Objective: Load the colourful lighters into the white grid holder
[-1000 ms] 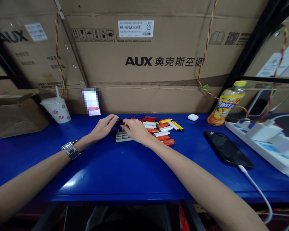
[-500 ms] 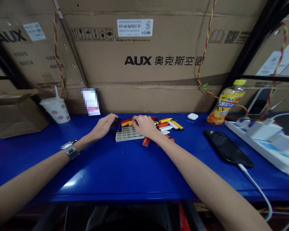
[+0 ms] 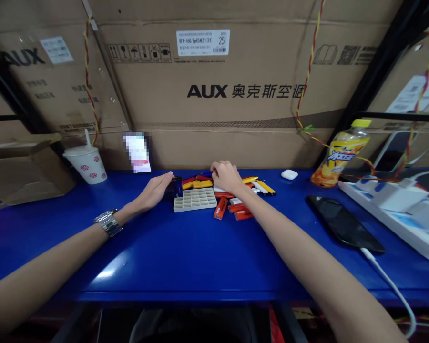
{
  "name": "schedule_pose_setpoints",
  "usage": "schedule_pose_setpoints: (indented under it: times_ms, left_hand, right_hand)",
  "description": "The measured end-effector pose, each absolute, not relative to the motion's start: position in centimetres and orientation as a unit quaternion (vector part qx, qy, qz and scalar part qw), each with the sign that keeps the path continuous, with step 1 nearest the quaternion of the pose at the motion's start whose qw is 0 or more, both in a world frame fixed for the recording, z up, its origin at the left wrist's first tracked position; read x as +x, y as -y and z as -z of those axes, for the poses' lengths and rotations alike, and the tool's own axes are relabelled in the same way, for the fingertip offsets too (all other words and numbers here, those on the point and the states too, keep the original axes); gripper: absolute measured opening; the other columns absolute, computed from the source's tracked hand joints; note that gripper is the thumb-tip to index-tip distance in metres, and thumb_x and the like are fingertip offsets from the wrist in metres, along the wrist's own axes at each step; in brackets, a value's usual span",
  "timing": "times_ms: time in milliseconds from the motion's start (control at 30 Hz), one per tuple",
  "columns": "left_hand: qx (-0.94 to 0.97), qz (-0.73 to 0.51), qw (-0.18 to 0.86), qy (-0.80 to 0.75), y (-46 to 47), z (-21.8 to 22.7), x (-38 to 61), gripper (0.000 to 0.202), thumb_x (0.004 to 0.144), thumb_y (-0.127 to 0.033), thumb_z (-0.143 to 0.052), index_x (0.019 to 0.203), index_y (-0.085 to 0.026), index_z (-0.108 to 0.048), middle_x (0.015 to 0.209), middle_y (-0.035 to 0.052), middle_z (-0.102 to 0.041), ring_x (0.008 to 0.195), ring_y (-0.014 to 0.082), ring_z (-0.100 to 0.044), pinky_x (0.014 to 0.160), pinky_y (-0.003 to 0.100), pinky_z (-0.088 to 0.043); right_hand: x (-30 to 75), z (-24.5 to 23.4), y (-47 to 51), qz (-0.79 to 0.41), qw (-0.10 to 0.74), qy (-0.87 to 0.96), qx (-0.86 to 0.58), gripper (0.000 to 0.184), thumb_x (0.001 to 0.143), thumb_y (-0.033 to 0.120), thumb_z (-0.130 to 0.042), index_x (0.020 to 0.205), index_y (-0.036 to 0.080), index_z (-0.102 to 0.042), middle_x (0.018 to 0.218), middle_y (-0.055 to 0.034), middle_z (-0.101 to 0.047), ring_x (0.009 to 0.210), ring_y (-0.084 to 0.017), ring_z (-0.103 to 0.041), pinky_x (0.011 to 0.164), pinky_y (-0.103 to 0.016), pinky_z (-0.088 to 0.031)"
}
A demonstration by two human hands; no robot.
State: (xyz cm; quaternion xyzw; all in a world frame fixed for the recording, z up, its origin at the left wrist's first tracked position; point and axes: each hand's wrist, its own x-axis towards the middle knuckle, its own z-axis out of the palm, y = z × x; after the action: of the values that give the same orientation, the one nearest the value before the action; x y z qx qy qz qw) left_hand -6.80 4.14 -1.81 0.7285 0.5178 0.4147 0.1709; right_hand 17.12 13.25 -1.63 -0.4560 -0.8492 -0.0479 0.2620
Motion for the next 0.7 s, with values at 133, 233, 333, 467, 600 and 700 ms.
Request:
schedule_pose_setpoints:
  times_ms: [133,233,333,467,600,700]
  left_hand:
    - [0.697,-0.443,0.241,-0.510,-4.8,2.2,-7.2,0.042,0.095,-0.047,-0.030,0.079,-0.018,-0.056,0.078,0.0053,-0.065,0.073,0.0174,-0.062,0.070,0.029,-0.049]
    - [0.701,-0.429,0.192,-0.537,-6.0,2.6,-8.2,0.041,0.095,-0.045,-0.030,0.083,-0.017,-0.057,0.082,0.0074,-0.067,0.076,0.0182,-0.064,0.074,0.031,-0.050]
    - [0.717,-0.370,0.098,-0.583,-7.6,2.6,-9.2,0.032,0.094,-0.036,-0.033,0.088,-0.017,-0.058,0.089,0.0089,-0.069,0.083,0.0194,-0.064,0.077,0.032,-0.048]
    - [0.742,-0.283,0.034,-0.606,-9.8,2.1,-9.4,0.029,0.091,-0.030,-0.038,0.093,-0.017,-0.063,0.096,0.0108,-0.071,0.088,0.0220,-0.064,0.078,0.032,-0.045]
    - [0.772,-0.239,0.045,-0.588,-12.2,1.9,-8.4,0.031,0.089,-0.033,-0.043,0.097,-0.015,-0.067,0.099,0.0124,-0.071,0.089,0.0229,-0.063,0.079,0.031,-0.043]
    - [0.793,-0.197,0.063,-0.573,-14.0,2.0,-7.5,0.033,0.083,-0.040,-0.054,0.097,-0.014,-0.070,0.092,0.0118,-0.072,0.082,0.0229,-0.064,0.071,0.029,-0.043]
  right_hand:
    - [16.4,0.6,-16.9,-0.029,0.218,0.880,-0.420,0.030,0.070,0.003,-0.055,0.091,0.018,-0.071,0.094,-0.0105,-0.070,0.089,-0.023,-0.059,0.083,-0.037,-0.043]
    - [15.5,-0.4,-19.0,-0.089,0.151,0.894,-0.412,0.043,0.064,0.000,-0.060,0.099,0.021,-0.072,0.099,-0.0094,-0.071,0.092,-0.024,-0.061,0.082,-0.036,-0.046]
    - [14.6,-1.1,-19.8,-0.093,0.024,0.892,-0.442,0.057,0.065,0.002,-0.057,0.117,0.024,-0.066,0.118,-0.0083,-0.066,0.104,-0.026,-0.061,0.084,-0.035,-0.047]
    - [14.2,-1.0,-19.9,-0.079,-0.036,0.875,-0.477,0.052,0.071,0.011,-0.059,0.122,0.024,-0.063,0.126,-0.0093,-0.061,0.112,-0.027,-0.058,0.087,-0.035,-0.046]
    - [14.7,-0.2,-19.8,-0.058,-0.030,0.860,-0.506,0.042,0.077,0.029,-0.064,0.117,0.017,-0.065,0.119,-0.0168,-0.063,0.111,-0.033,-0.057,0.087,-0.042,-0.045]
    - [15.2,0.3,-19.6,-0.048,-0.008,0.861,-0.506,0.038,0.079,0.033,-0.064,0.112,0.014,-0.065,0.112,-0.0186,-0.065,0.107,-0.033,-0.059,0.085,-0.041,-0.045]
